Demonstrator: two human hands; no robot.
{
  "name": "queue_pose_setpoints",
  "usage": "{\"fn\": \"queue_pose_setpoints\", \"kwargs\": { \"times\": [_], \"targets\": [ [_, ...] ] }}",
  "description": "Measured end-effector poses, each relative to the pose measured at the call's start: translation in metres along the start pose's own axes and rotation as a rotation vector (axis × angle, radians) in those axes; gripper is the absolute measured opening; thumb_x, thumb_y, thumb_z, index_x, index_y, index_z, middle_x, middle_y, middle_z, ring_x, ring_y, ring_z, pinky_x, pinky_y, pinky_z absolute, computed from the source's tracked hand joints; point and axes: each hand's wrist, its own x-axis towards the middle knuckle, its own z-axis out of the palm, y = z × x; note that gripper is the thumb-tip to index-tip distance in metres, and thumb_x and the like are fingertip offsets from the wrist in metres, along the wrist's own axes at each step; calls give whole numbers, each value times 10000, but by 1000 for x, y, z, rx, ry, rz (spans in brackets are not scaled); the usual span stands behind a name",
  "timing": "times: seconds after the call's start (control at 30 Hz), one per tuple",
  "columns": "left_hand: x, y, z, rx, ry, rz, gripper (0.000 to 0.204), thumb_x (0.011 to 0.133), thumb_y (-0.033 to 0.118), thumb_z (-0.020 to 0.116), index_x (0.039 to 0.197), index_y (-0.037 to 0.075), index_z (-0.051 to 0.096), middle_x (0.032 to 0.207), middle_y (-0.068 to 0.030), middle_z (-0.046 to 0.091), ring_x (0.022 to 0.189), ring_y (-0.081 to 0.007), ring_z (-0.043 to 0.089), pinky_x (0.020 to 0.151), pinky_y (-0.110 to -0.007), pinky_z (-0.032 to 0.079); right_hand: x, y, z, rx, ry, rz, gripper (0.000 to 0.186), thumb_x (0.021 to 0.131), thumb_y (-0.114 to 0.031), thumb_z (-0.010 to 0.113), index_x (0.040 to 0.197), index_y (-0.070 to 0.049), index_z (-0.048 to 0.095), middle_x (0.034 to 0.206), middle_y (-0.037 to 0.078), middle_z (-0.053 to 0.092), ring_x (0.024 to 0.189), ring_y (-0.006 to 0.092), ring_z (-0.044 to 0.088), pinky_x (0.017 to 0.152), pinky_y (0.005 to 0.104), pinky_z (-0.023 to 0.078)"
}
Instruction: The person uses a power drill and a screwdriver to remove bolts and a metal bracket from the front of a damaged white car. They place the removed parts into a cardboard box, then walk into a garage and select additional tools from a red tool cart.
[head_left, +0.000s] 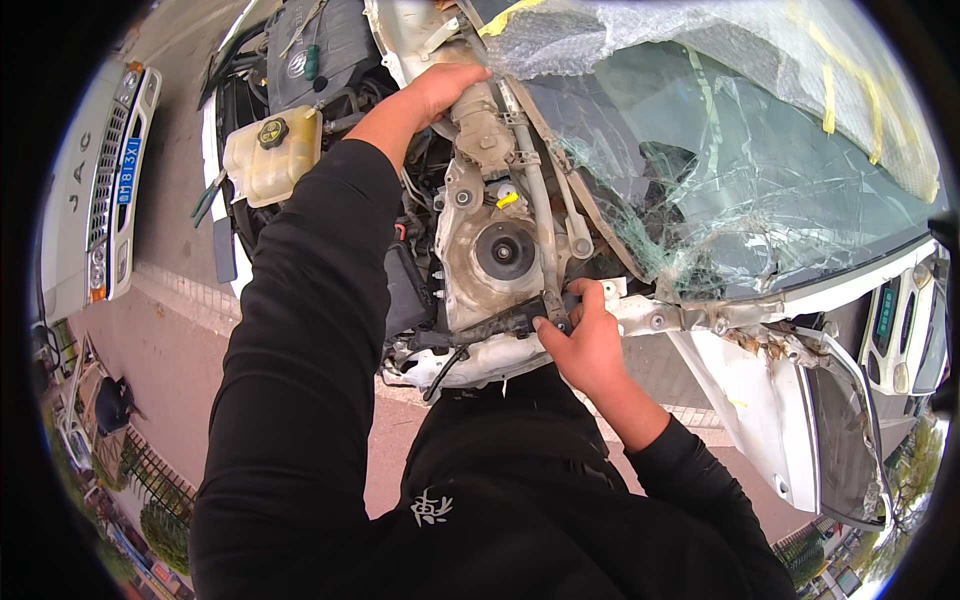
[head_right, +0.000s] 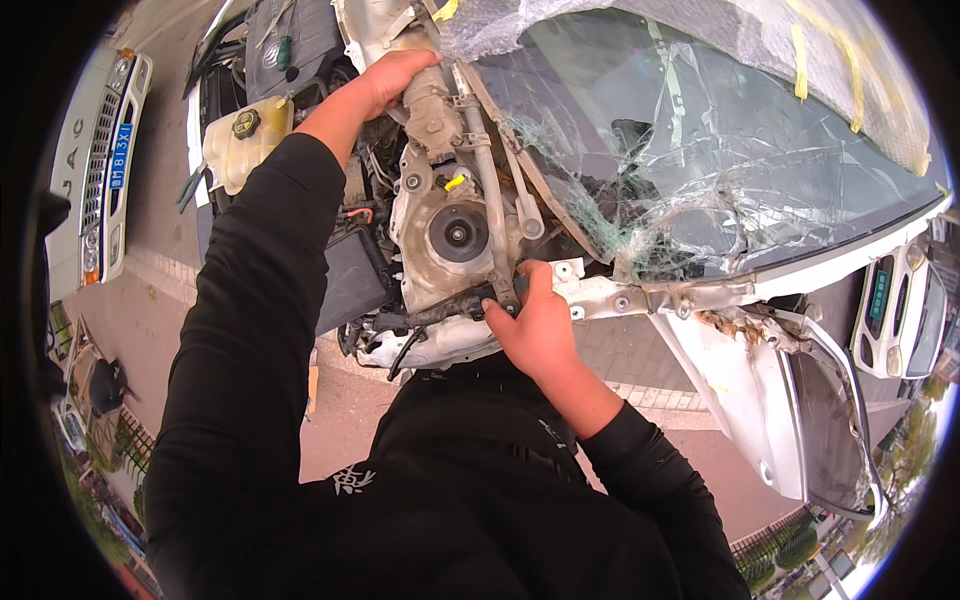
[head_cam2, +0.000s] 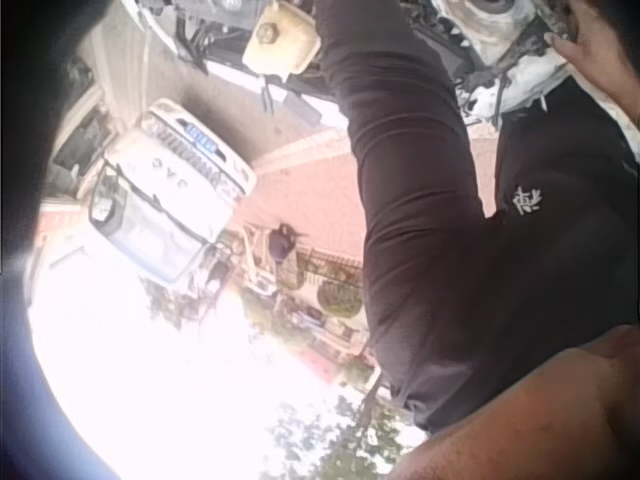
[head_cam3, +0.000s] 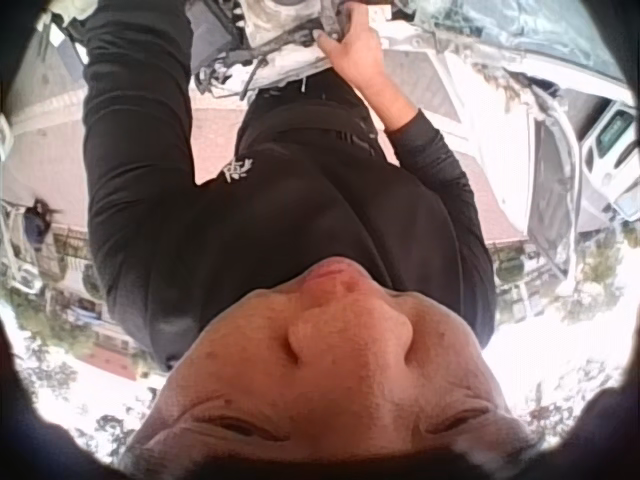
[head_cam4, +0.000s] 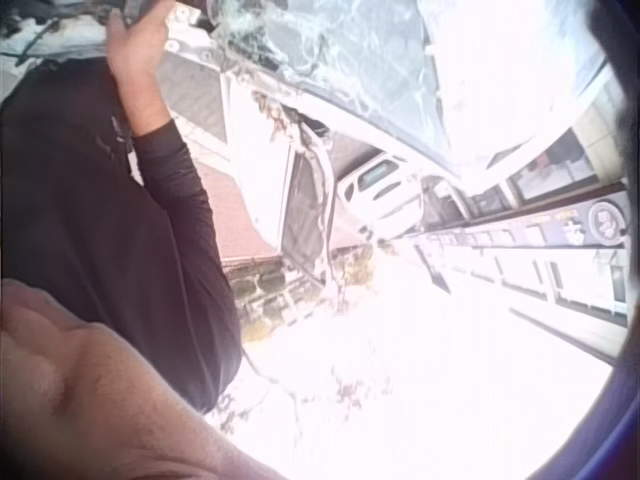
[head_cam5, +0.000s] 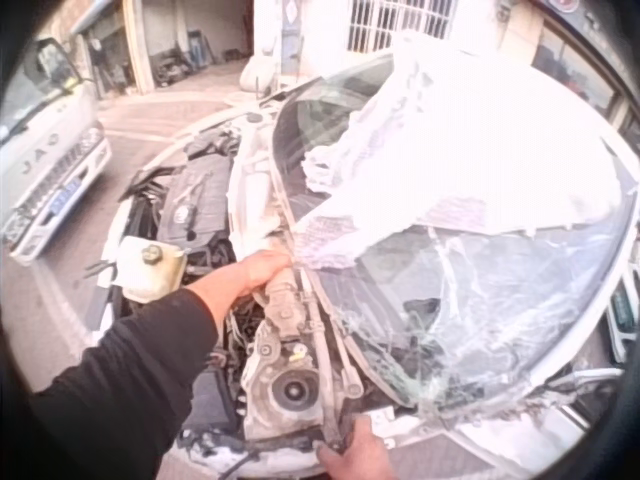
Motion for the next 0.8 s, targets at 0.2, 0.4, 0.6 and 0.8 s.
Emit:
{"fn": "queue_pose_setpoints", "kwargs": {
  "times": [0.2,0.4,0.6,0.8],
  "targets": [
    [4,0,3,-24,27,-19,418,1012,549,714,1215,191,783,972,49,765,748,-107,686,618,-307,439,14,-1,5,-188,-57,-104,496,1020,-380,801,1072,47,553,813,281,733,766,522,730,702,587,580],
    [5,0,-2,-46,-2,-29,436,983,562,728,1199,189,789,984,33,755,772,-115,657,639,-324,424,-2,-13,15,-228,-109,10,471,1077,-356,719,1088,73,526,863,347,744,844,567,749,777,621,620],
    [4,-1,-12,1,-65,-55,422,964,586,722,1141,208,786,918,36,704,726,-110,573,617,-331,365,-13,-27,20,-201,-141,21,459,1085,-338,709,1095,74,509,874,364,741,832,574,747,765,624,621],
    [2,1,-14,40,-45,-29,378,985,590,677,1066,230,761,827,67,675,645,-93,552,550,-314,314,-19,-34,22,-150,-144,25,450,1084,-322,715,1083,70,494,841,355,737,807,572,746,760,626,626]
  ]
}}
